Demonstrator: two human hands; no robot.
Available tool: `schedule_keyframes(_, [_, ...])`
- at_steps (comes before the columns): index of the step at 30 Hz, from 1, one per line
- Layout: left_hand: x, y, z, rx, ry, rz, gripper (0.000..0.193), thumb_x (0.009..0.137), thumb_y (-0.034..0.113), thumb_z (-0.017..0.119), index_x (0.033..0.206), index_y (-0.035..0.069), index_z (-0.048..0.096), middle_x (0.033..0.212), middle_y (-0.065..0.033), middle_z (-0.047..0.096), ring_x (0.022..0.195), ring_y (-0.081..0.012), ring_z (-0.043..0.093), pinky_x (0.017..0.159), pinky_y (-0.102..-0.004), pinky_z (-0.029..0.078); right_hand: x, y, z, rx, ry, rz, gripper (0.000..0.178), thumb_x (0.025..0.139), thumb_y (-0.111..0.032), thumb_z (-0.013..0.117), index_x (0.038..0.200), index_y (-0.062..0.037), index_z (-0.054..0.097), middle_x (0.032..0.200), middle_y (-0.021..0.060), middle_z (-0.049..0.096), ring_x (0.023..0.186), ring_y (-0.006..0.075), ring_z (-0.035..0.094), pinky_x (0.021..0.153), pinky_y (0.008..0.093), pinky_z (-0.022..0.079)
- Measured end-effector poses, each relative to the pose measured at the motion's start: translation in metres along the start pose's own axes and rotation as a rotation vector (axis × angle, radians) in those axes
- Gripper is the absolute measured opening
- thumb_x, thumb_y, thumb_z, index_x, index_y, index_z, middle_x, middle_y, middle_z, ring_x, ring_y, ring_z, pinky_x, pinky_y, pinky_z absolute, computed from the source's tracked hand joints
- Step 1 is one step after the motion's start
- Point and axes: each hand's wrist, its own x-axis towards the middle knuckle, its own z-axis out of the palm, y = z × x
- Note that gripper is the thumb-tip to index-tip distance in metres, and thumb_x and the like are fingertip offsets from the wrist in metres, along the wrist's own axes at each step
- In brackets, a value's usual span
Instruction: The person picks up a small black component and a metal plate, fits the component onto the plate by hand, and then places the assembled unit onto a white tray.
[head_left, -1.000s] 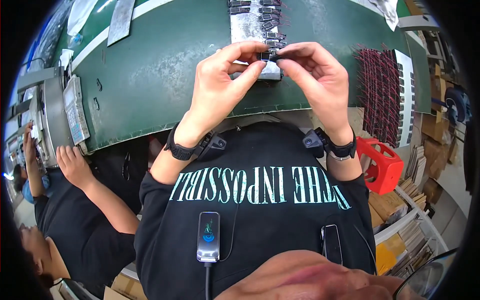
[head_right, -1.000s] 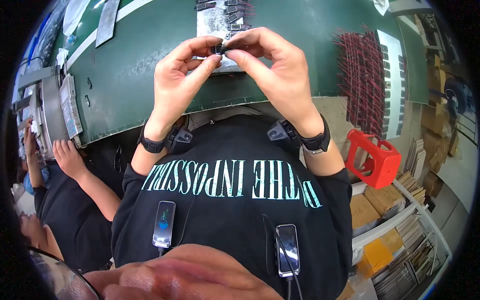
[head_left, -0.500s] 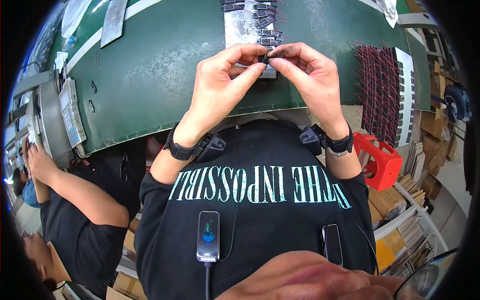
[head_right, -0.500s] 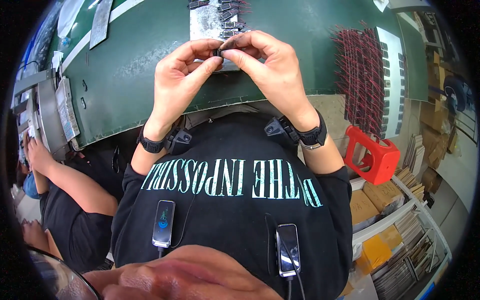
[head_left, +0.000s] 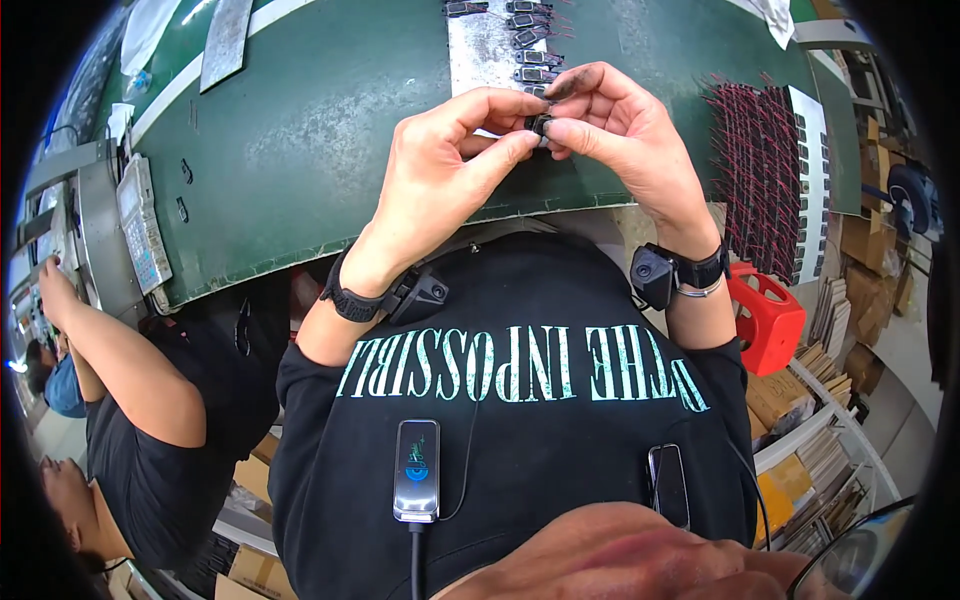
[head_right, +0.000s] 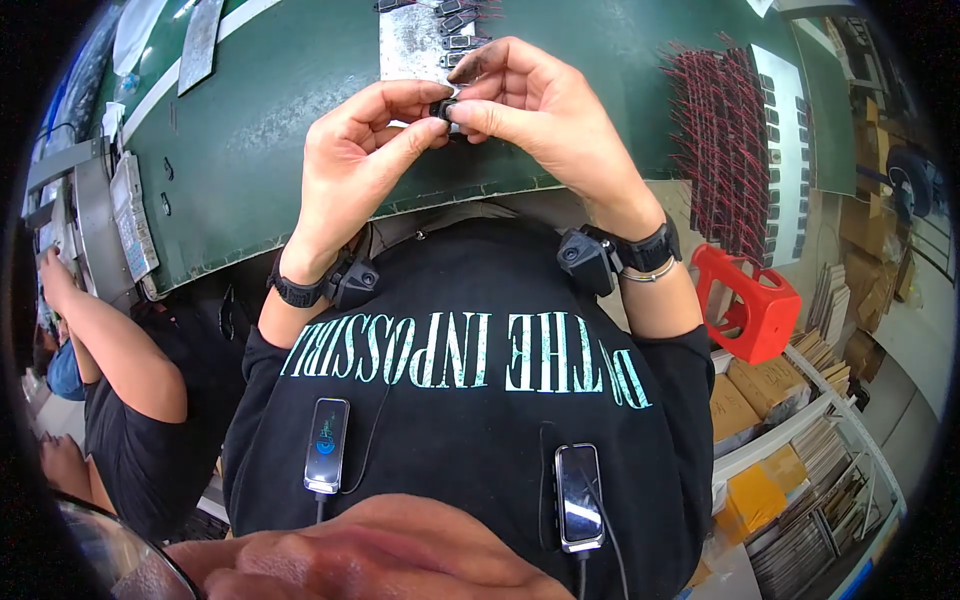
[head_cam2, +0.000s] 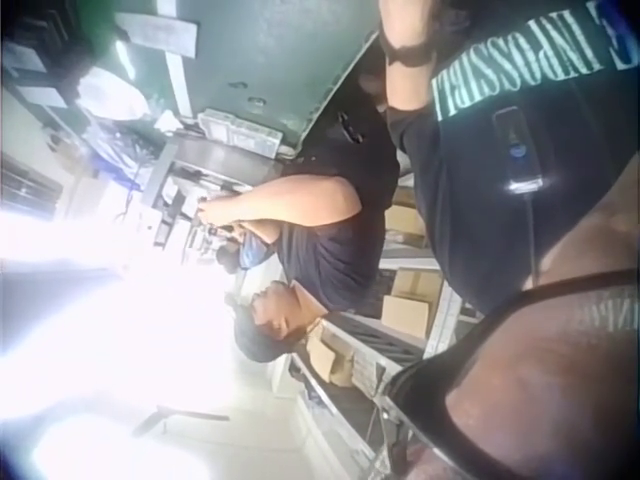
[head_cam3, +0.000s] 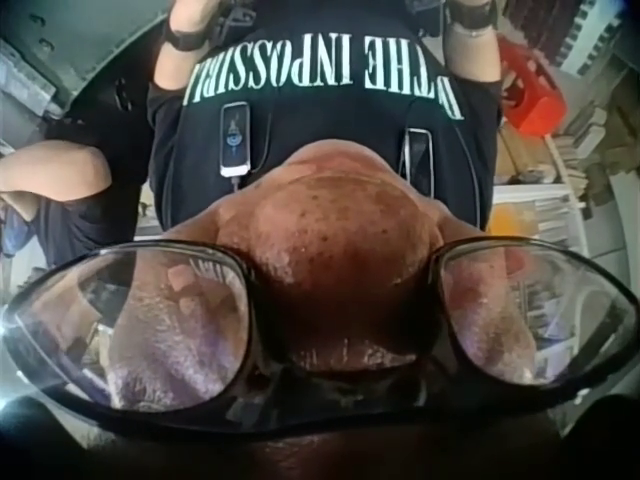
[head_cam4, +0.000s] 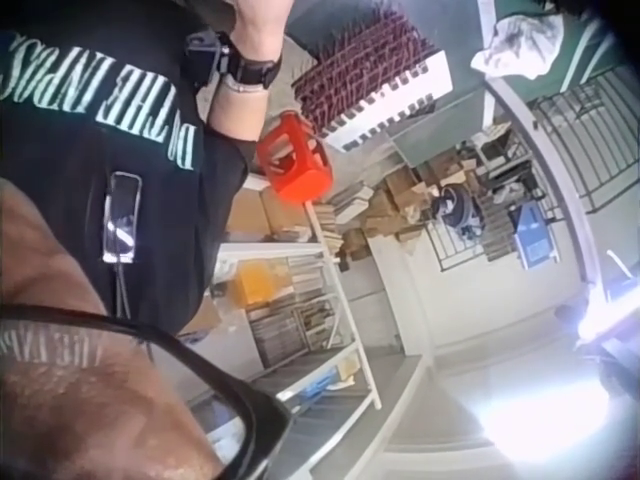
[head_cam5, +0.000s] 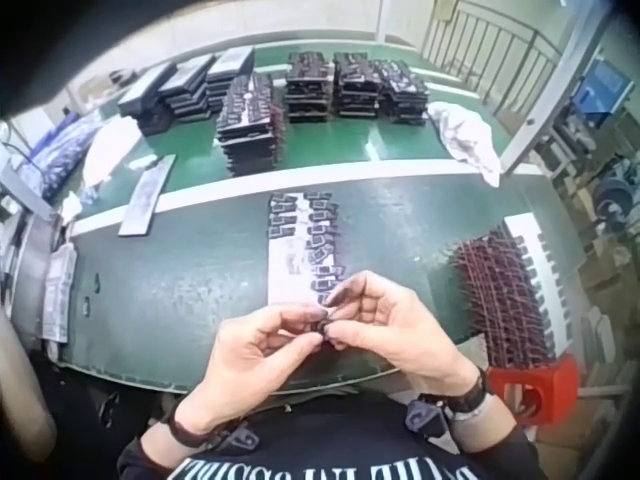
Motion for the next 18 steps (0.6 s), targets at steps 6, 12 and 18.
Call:
schedule_keyframes(6, [-0.004,0.000,0.004,0.054,0.009,0.021,0.024,0.094,-0.003,0.065,0.118,-0.006,0.064,0.109,-0.0098,0.070,0.093,-0.0139,0.069,0.086,-0.0257,0.057,0.002,0.016,0.012,-0.143,0.067,-0.230,0.024,0.092,-0.003,0.068,0.115,-0.0012,0.059,0.098,0.0049,0.068,0.086,0.0127,0.066,0.080,0.0256,0.054])
schedule_keyframes(12, [0.000,-0.002,-0.012,-0.138,-0.017,-0.087,0.018,0.095,-0.001,0.064,0.112,-0.007,0.065,0.102,-0.0093,0.071,0.089,-0.0133,0.069,0.082,-0.0252,0.057,-0.005,0.009,0.022,-0.437,0.063,-0.185,0.026,0.092,0.000,0.068,0.115,0.0001,0.057,0.106,0.0037,0.061,0.099,0.0103,0.061,0.092,0.0258,0.049])
schedule_keyframes(18, [0.020,0.004,-0.035,-0.023,0.064,-0.066,0.018,0.091,0.006,0.068,0.107,-0.003,0.068,0.093,-0.0048,0.072,0.080,-0.0087,0.067,0.075,-0.0231,0.056,-0.004,0.006,0.027,-0.489,0.153,-0.273,0.027,0.088,0.000,0.070,0.114,-0.0008,0.065,0.103,0.0039,0.065,0.094,0.0132,0.062,0.089,0.0282,0.049])
